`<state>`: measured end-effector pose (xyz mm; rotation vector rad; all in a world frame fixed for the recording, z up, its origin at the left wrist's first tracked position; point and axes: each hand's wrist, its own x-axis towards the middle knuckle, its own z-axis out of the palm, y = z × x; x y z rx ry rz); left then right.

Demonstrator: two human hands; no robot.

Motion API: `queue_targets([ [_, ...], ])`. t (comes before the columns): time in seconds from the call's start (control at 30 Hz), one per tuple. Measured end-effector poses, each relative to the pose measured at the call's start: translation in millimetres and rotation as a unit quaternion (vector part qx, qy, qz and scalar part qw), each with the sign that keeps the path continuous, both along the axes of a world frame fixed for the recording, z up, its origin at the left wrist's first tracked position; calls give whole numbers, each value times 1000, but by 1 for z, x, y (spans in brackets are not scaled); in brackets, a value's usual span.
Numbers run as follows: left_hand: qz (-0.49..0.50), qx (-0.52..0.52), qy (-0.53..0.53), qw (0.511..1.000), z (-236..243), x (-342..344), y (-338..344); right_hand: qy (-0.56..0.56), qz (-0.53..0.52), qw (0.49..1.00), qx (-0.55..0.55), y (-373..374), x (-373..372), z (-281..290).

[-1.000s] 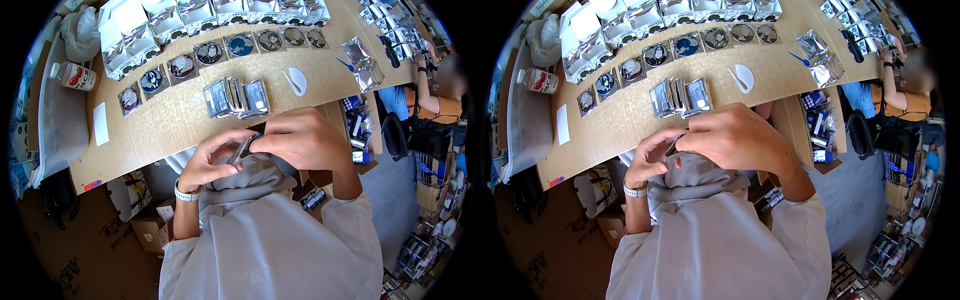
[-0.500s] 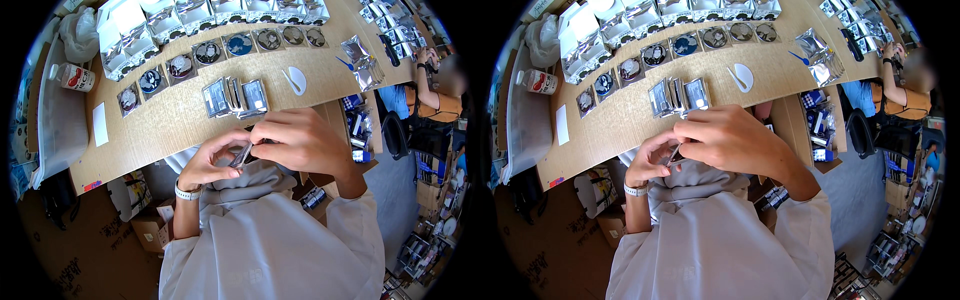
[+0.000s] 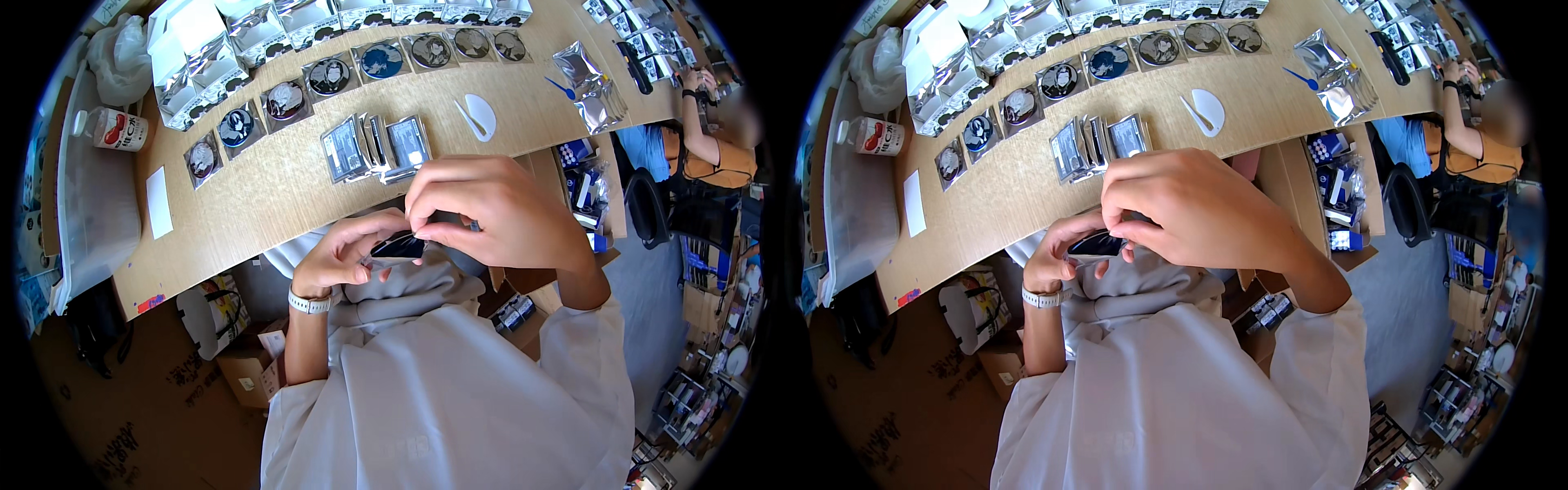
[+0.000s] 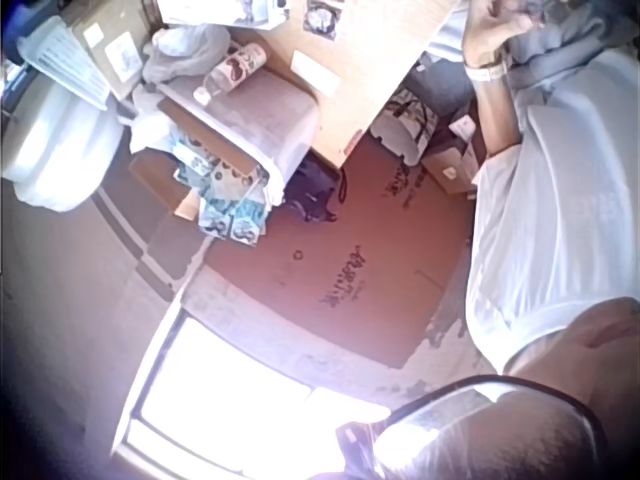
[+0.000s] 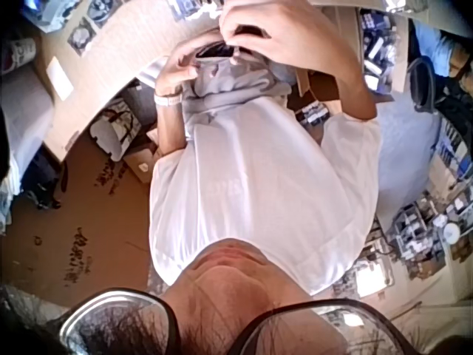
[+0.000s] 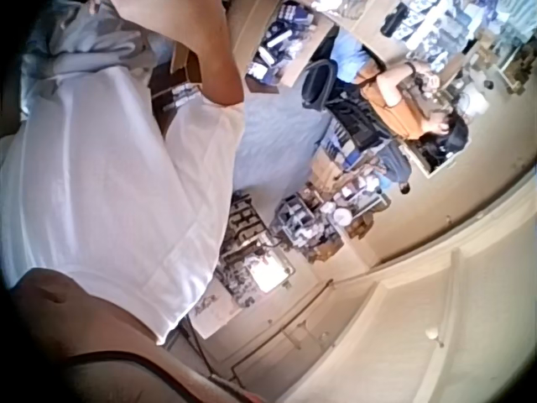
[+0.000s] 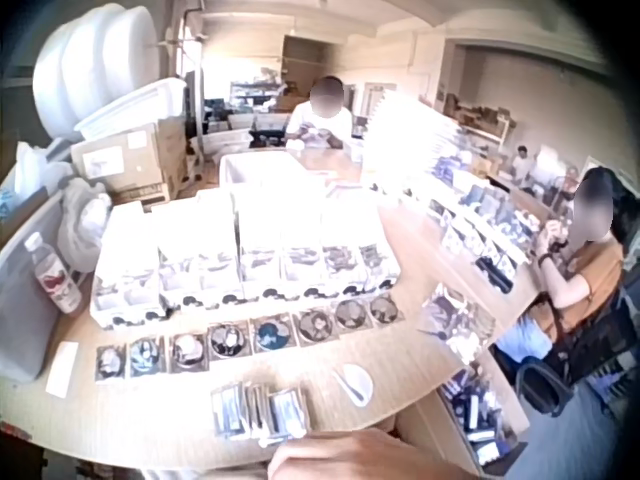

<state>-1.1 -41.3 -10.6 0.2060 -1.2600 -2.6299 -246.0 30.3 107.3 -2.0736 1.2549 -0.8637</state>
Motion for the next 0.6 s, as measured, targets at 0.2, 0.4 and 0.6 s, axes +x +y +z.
queue_targets([
  [0.2, 59, -14, -32, 998, 2, -6, 7, -61, 13, 994, 87, -1, 3, 0],
  [0.4, 51, 5, -14, 999, -6, -6, 8, -55, 13, 996, 68, 1, 3, 0],
  [0.6, 34, 63, 0, 997, -9, 0, 9, -67, 8, 984, 166, -6, 12, 9],
])
